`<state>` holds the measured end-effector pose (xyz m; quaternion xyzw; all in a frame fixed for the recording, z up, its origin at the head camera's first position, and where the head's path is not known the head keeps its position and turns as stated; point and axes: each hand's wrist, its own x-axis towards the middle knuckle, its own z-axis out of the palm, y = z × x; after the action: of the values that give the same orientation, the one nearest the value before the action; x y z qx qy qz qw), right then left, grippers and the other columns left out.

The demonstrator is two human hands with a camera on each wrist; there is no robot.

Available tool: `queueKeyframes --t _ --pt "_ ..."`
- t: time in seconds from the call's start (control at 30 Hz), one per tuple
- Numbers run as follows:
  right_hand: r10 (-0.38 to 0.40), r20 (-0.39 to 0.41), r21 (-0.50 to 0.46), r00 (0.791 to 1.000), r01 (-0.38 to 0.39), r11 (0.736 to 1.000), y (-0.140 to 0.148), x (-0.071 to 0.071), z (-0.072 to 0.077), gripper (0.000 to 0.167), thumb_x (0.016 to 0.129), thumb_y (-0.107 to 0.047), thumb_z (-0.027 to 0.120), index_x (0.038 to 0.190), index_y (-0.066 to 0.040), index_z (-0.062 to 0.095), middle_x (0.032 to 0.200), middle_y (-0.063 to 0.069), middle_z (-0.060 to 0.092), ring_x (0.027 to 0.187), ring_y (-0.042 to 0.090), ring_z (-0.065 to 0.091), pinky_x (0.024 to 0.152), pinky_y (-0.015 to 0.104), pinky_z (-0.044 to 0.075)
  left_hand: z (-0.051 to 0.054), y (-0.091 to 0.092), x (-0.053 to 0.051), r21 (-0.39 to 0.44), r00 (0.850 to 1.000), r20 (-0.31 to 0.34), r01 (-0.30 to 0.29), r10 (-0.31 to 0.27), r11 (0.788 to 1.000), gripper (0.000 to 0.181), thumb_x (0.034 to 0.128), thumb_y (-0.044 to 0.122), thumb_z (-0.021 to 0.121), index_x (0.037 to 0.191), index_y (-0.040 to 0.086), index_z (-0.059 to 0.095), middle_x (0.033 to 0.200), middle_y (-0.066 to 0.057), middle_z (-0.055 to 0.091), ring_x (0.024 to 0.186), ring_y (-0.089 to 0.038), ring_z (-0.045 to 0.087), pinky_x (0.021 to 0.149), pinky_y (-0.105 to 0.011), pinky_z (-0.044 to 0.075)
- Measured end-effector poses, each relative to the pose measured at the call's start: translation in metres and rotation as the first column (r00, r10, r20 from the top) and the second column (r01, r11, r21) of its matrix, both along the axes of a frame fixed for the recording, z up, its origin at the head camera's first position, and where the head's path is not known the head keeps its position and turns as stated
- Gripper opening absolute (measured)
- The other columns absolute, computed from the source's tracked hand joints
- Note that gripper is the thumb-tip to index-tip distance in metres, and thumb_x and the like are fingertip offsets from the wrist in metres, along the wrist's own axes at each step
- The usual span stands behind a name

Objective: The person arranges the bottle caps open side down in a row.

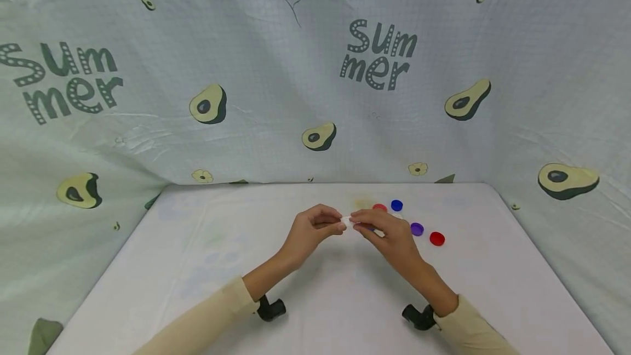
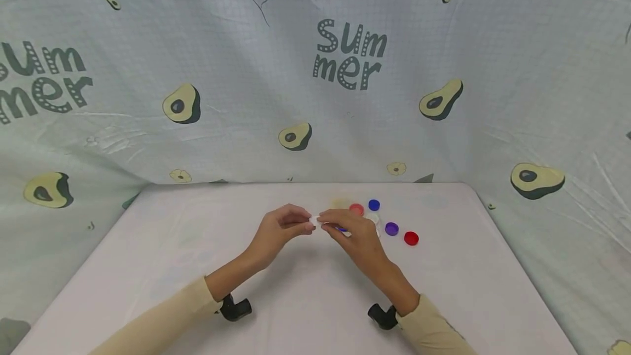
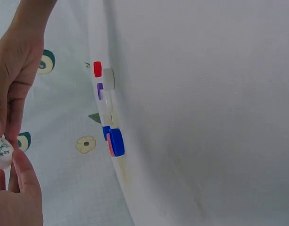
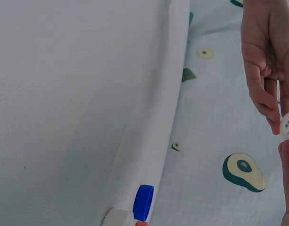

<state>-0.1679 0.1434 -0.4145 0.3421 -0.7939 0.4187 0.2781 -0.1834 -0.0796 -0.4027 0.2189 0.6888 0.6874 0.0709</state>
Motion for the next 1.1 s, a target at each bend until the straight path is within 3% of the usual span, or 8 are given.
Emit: queueKeyframes --t 0.1,0.17,0.37,0.53,0.7,0.87,1.1 --pt "-0.012 -0.047 0.054 0.999 0.014 0.998 -0.002 0.0 0.0 0.035 0.086 -0.004 0.079 0.12 -0.011 0.075 0.115 0.005 0.075 0.105 0.022 0.072 0.087 0.016 0.054 0.0 -0.001 0.001 0.05 1.0 -0.02 0.024 -0.023 0.998 0.018 0.0968 0.006 0.069 0.11 -0.003 0.062 0.106 -0.022 0.07 0.1 -0.036 0.072 0.089 -0.038 0.06" --pt "-0.018 -0.068 0.093 0.998 0.024 0.995 -0.003 0.0 0.001 0.036 0.087 -0.007 0.078 0.122 -0.011 0.074 0.116 0.005 0.074 0.105 0.022 0.072 0.086 0.016 0.055 0.0 -0.002 0.0 0.074 0.999 -0.033 0.045 -0.042 0.996 0.015 0.0989 0.006 0.066 0.11 -0.004 0.061 0.106 -0.023 0.07 0.098 -0.032 0.073 0.088 -0.04 0.061" --pt "-0.04 -0.111 0.154 0.993 0.057 0.986 -0.009 -0.001 0.001 0.047 0.082 -0.003 0.081 0.127 -0.009 0.071 0.114 0.007 0.074 0.101 0.022 0.073 0.081 0.022 0.058 -0.006 -0.004 0.0 0.116 0.997 -0.047 0.065 -0.059 0.991 0.019 0.1004 0.006 0.063 0.117 -0.002 0.061 0.107 -0.024 0.071 0.094 -0.022 0.074 0.087 -0.04 0.061" --pt "-0.078 -0.064 0.126 0.995 0.086 0.988 -0.013 -0.001 0.0 0.047 0.083 -0.008 0.081 0.128 -0.007 0.07 0.112 0.007 0.074 0.098 0.02 0.074 0.082 0.025 0.059 -0.012 -0.006 0.0 0.047 0.995 -0.09 0.034 -0.03 0.998 0.035 0.0957 0.003 0.069 0.13 0.003 0.062 0.113 -0.021 0.07 0.098 -0.02 0.072 0.088 -0.031 0.06" --pt "-0.102 -0.001 0.051 0.995 0.102 0.993 -0.019 -0.003 -0.002 0.045 0.081 -0.007 0.083 0.125 -0.007 0.071 0.116 0.006 0.073 0.098 0.019 0.072 0.083 0.025 0.059 -0.015 -0.006 -0.001 -0.017 0.985 -0.169 -0.037 0.034 0.999 0.036 0.0937 0.008 0.074 0.129 0.008 0.066 0.114 -0.014 0.068 0.102 -0.022 0.067 0.089 -0.025 0.058" --pt "-0.087 0.061 0.009 0.994 0.086 0.996 -0.026 -0.004 -0.002 0.042 0.084 -0.008 0.082 0.124 -0.009 0.071 0.118 0.006 0.072 0.101 0.019 0.072 0.083 0.026 0.06 -0.012 -0.011 -0.001 -0.008 0.974 -0.217 -0.073 0.069 0.997 0.035 0.0924 0.006 0.074 0.126 0.007 0.068 0.122 -0.011 0.067 0.108 -0.025 0.066 0.095 -0.027 0.056" --pt "-0.077 0.053 0.017 0.996 0.077 0.997 -0.033 -0.008 0.001 0.039 0.084 -0.007 0.082 0.122 -0.009 0.072 0.116 0.004 0.074 0.103 0.019 0.072 0.086 0.03 0.06 -0.013 -0.019 -0.005 0.019 0.964 -0.259 -0.054 0.057 0.998 0.033 0.0926 0.005 0.073 0.125 0.005 0.069 0.124 -0.011 0.068 0.114 -0.022 0.066 0.097 -0.031 0.056"
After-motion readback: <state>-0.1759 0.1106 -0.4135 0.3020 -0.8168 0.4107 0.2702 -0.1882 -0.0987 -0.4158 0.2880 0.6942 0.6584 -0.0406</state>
